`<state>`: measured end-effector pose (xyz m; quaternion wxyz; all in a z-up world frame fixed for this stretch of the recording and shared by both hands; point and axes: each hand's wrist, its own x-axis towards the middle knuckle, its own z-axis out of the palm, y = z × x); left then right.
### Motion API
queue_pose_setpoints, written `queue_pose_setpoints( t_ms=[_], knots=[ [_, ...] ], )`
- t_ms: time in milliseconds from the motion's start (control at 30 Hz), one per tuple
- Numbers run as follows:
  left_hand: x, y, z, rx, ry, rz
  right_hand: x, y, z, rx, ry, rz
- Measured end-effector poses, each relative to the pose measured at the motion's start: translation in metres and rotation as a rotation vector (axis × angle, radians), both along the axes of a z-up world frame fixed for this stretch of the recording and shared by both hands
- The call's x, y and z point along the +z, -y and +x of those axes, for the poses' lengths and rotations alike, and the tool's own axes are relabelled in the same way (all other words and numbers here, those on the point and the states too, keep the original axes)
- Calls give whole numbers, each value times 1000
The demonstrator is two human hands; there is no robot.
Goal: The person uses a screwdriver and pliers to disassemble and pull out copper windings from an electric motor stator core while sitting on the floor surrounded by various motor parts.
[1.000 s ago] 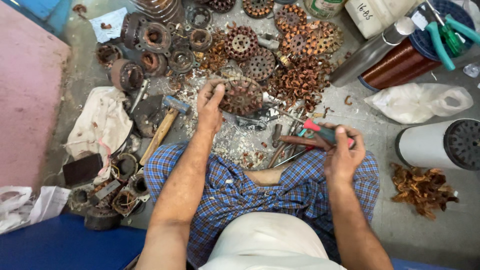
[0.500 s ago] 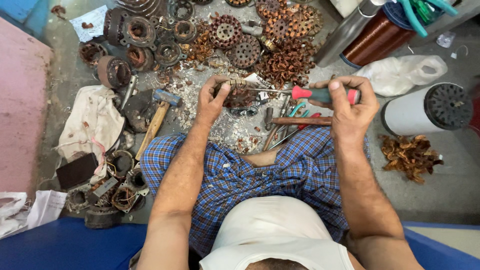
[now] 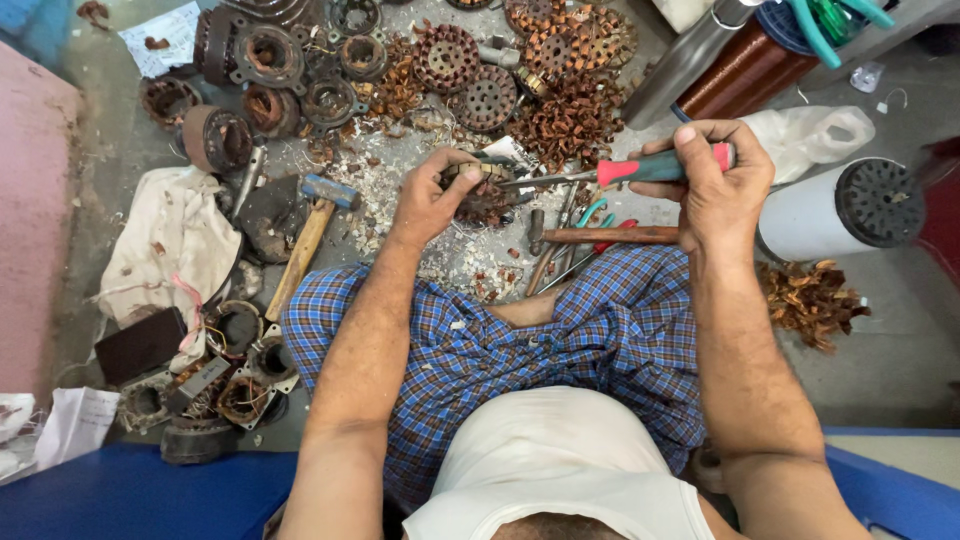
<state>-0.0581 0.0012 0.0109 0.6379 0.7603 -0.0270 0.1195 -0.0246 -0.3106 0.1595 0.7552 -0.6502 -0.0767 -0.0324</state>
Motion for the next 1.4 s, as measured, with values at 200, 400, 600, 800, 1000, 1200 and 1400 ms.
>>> queue_pose_setpoints(
  t_ms=[200, 400, 600, 800, 1000, 1200, 1400],
  knots=[
    [4, 0, 1, -5, 36, 35, 4, -2, 1, -1, -5, 0],
    [11, -3, -4, -28, 76, 54, 8, -3, 4, -19, -74, -57],
    [14, -3, -8, -138, 173, 27, 10, -9, 21, 16, -195, -54],
    [7, 11, -8, -57, 46, 115, -9, -44, -12, 93, -89, -203],
    [3, 11, -8, 36, 121, 255, -21, -48, -24, 88, 19, -261],
    [-11, 25, -2, 47, 224, 301, -19, -54, -45, -63, 295, -541],
    [-23, 16, 5, 518, -9, 423, -16, -80, -124, 124, 966, -718]
  ],
)
